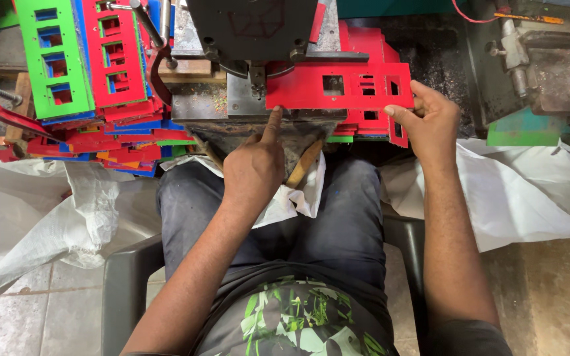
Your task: The person repeatedly places green and red rectangular plastic frames under a press machine, activates the press to punch holes, and removes the finished frames. The person stacks the finished frames to the left and continues the cycle with new frames from the right.
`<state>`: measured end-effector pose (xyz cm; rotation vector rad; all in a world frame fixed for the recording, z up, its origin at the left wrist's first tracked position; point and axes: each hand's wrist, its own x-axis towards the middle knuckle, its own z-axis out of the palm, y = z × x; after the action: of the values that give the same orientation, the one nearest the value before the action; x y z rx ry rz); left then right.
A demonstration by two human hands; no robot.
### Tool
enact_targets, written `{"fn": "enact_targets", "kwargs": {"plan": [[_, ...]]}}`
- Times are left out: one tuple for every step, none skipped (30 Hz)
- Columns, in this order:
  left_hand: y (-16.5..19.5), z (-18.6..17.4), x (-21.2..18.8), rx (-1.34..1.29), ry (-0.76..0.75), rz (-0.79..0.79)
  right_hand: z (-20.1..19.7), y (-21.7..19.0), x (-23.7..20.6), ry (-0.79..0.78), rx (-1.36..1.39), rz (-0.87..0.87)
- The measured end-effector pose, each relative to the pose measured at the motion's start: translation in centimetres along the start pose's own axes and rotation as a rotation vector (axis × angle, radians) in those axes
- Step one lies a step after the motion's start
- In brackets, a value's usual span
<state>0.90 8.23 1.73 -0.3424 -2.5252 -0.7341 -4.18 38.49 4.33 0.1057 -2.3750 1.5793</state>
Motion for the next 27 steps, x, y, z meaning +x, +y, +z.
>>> {"fn": "enact_targets", "kwargs": {"plan": [[0.0,0.0,0.0,-0.003,-0.002,0.0,0.0,0.0,0.0,-0.009,0.013,-0.01],[0.0,0.0,0.0,-0.006,-0.004,0.001,-0.1,0.1,-0.1,-0.002,-0.002,-0.019],[-0.1,-0.1,0.0,-0.008,-0.005,0.003,0.0,0.1,-0.1,0.004,-0.017,-0.029],[0.0,0.0,0.0,-0.005,-0.006,0.002,0.0,0.2,-0.1,0.01,-0.032,-0.038],[-0.1,0.0,0.1,0.0,-0.01,0.001,0.0,0.2,-0.1,0.011,-0.028,-0.025],[-0.1,0.0,0.0,0.003,-0.013,-0.002,0.0,0.3,-0.1,0.011,-0.024,-0.012],[-0.1,0.0,0.0,0.006,-0.014,0.0,0.0,0.3,-0.1,0.013,-0.02,-0.001],[-0.1,0.0,0.1,0.009,-0.014,0.003,0.0,0.3,0.0,0.018,-0.025,-0.004],[-0.1,0.0,0.1,0.011,-0.015,0.004,0.0,0.2,0.0,0.023,-0.029,-0.005],[-0.1,-0.1,0.1,0.011,-0.011,0.011,0.0,0.2,-0.1,0.026,-0.034,-0.005],[-0.2,-0.1,0.1,0.01,-0.008,0.02,0.0,0.1,-0.1,0.022,-0.024,-0.003],[-0.2,-0.2,0.1,0.01,-0.003,0.029,0.1,0.1,-0.2,0.017,-0.014,-0.002],[-0.3,-0.2,0.1,0.009,-0.007,0.031,0.1,0.0,-0.2,0.012,-0.004,0.0],[-0.3,-0.3,0.1,0.007,-0.01,0.034,0.1,-0.1,-0.2,0.019,-0.006,0.01],[-0.3,-0.3,0.1,0.006,-0.013,0.036,0.1,-0.2,-0.2,0.024,-0.007,0.02],[-0.4,-0.4,0.1,0.018,-0.026,0.032,0.2,-0.2,-0.3,0.029,-0.008,0.031],[-0.4,-0.4,0.2,0.03,-0.038,0.027,0.2,-0.3,-0.3,0.025,-0.007,0.023],[-0.4,-0.4,0.2,0.042,-0.05,0.022,0.2,-0.3,-0.3,0.021,-0.006,0.014],[-0.4,-0.5,0.3,0.047,-0.052,0.024,0.1,-0.2,-0.3,0.018,-0.005,0.003],[-0.5,-0.5,0.3,0.053,-0.054,0.025,0.2,-0.1,-0.3,0.027,-0.019,0.018],[-0.5,-0.6,0.3,0.058,-0.058,0.026,0.4,0.1,-0.3,0.037,-0.034,0.034],[-0.6,-0.7,0.3,0.062,-0.065,0.012,0.5,0.4,-0.4,0.048,-0.048,0.051],[-0.8,-0.8,0.3,0.066,-0.071,0.0,0.7,0.7,-0.3,0.056,-0.027,0.025],[-1.0,-1.1,0.3,0.07,-0.077,-0.012,1.3,1.0,-0.4,0.064,-0.005,-0.001],[-1.2,-1.3,0.2,0.071,-0.11,-0.039,1.7,1.4,-0.4,0.07,0.017,-0.025],[-1.5,-1.7,0.1,0.073,-0.142,-0.065,2.1,1.6,-0.4,0.075,0.016,-0.039],[-1.9,-2.1,0.1,0.077,-0.173,-0.091,2.7,1.9,-0.3,0.079,0.016,-0.053]]}}
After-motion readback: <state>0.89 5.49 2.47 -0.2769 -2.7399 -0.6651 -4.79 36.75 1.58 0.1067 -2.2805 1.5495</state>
